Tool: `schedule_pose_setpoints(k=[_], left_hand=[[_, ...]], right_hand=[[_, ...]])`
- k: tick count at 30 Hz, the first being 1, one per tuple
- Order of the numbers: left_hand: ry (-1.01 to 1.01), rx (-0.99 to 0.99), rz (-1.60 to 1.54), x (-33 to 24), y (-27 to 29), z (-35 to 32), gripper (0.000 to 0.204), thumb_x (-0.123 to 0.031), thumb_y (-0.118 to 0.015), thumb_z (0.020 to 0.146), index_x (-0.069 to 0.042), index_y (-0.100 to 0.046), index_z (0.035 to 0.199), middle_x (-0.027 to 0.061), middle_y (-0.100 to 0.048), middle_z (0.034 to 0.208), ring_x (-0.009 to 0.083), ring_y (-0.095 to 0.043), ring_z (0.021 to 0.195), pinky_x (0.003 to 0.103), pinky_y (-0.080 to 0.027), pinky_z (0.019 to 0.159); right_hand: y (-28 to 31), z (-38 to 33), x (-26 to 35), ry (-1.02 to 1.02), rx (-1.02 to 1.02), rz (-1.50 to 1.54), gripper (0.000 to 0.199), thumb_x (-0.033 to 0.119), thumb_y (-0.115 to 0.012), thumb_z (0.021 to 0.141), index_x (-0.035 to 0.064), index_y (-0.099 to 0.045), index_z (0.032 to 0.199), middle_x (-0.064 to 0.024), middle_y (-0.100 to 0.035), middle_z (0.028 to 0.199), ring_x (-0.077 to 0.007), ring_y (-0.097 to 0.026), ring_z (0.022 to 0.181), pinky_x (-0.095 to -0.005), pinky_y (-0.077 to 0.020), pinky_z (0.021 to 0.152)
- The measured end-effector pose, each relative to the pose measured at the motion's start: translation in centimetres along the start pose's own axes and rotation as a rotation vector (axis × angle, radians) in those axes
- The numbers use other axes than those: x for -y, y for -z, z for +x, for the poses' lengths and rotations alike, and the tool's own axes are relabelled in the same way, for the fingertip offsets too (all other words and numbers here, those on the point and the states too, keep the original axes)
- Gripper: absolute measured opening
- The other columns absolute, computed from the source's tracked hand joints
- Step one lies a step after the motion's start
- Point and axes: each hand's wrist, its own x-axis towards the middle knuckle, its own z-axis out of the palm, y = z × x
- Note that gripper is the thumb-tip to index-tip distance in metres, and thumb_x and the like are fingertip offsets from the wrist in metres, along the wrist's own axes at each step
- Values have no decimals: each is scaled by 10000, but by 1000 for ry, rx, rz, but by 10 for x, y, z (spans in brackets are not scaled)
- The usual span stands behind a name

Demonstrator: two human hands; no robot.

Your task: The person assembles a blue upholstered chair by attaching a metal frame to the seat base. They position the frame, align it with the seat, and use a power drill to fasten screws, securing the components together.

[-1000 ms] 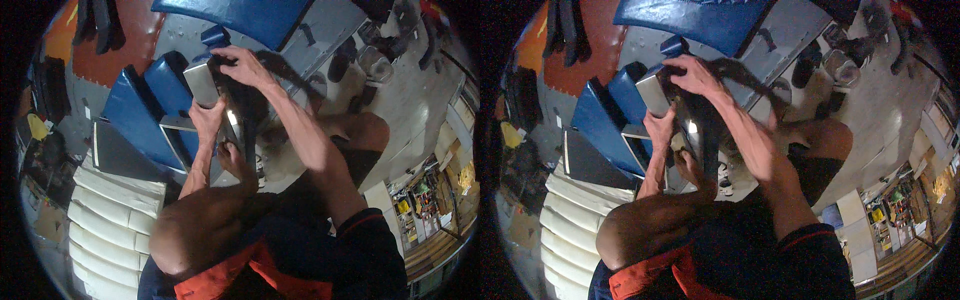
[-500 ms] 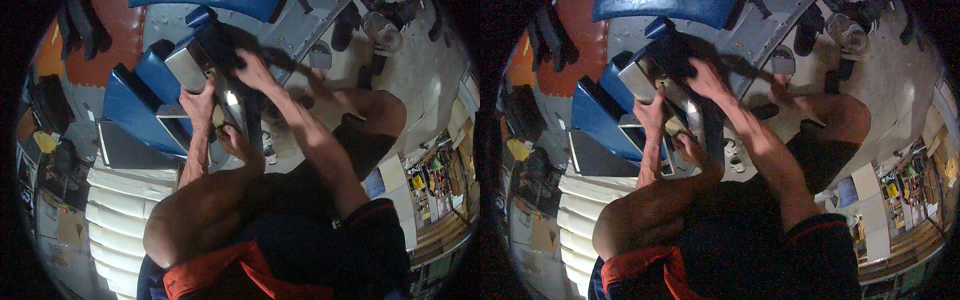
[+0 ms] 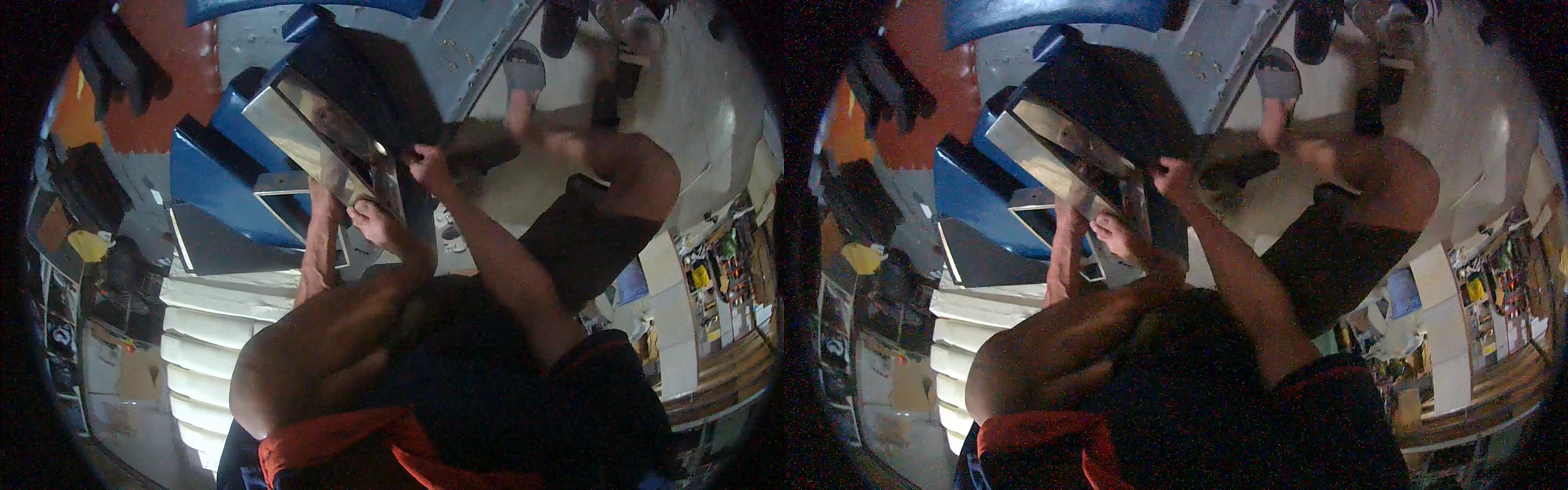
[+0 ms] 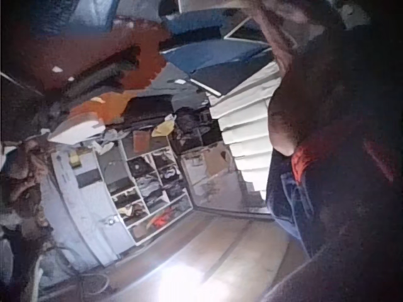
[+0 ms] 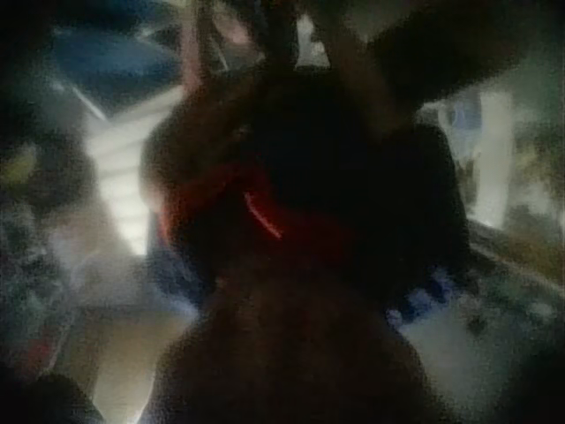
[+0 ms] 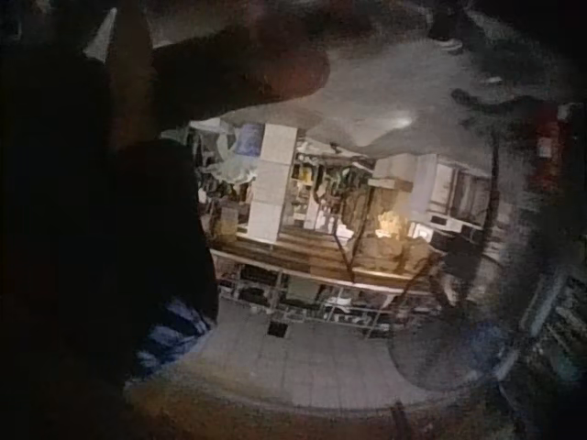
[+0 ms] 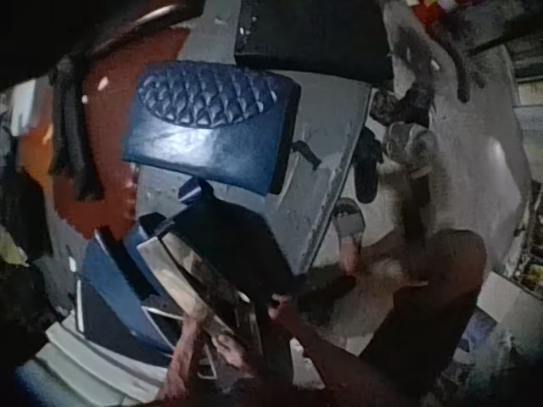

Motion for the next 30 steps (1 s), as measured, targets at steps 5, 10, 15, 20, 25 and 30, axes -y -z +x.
schedule_pose_setpoints(k=[5,10,15,20,25,30], left_hand=[[383,176,-193,-30,-10,4,556,-363,-603,1013,-72,-462,1466,117,-624,1285,229,-633,1116,386,-537,914],[535,169,-353,-87,-52,0,477,-269,-599,1023,-61,-484,1436,107,-643,1272,241,-657,1055,392,-553,886],[456,204,-659,19,-25,21,389,-172,-673,974,-24,-567,1318,104,-656,1178,249,-662,966,366,-558,817],[307,174,-607,22,-36,42,362,-175,-652,973,-31,-569,1295,97,-656,1106,216,-654,924,353,-554,741],[55,60,-411,23,-24,46,336,-177,-631,973,-38,-570,1272,90,-657,1035,183,-645,883,340,-550,665],[-174,0,-187,-41,-2,53,265,-151,-579,973,4,-640,1179,97,-698,1005,208,-677,835,367,-574,704]], right_hand=[[32,-37,0,-713,428,23,297,247,-730,896,26,-715,1095,-129,-733,989,-249,-708,863,-394,-552,731],[15,-43,-59,-511,267,460,327,252,-780,884,1,-683,1068,-112,-707,1039,-216,-675,888,-386,-552,760],[-3,15,9,132,142,-131,256,163,-779,858,-31,-684,996,-152,-708,974,-232,-660,839,-378,-542,750],[-10,39,62,-212,112,77,237,82,-770,813,-57,-681,983,-229,-700,941,-267,-664,821,-404,-535,743],[-7,42,96,67,-22,141,202,49,-703,837,-67,-681,1001,-229,-696,988,-361,-675,897,-431,-528,792],[8,72,145,296,-94,-161,330,-16,-631,738,-71,-683,1059,-276,-651,1046,-482,-611,1032,-470,-517,890]])
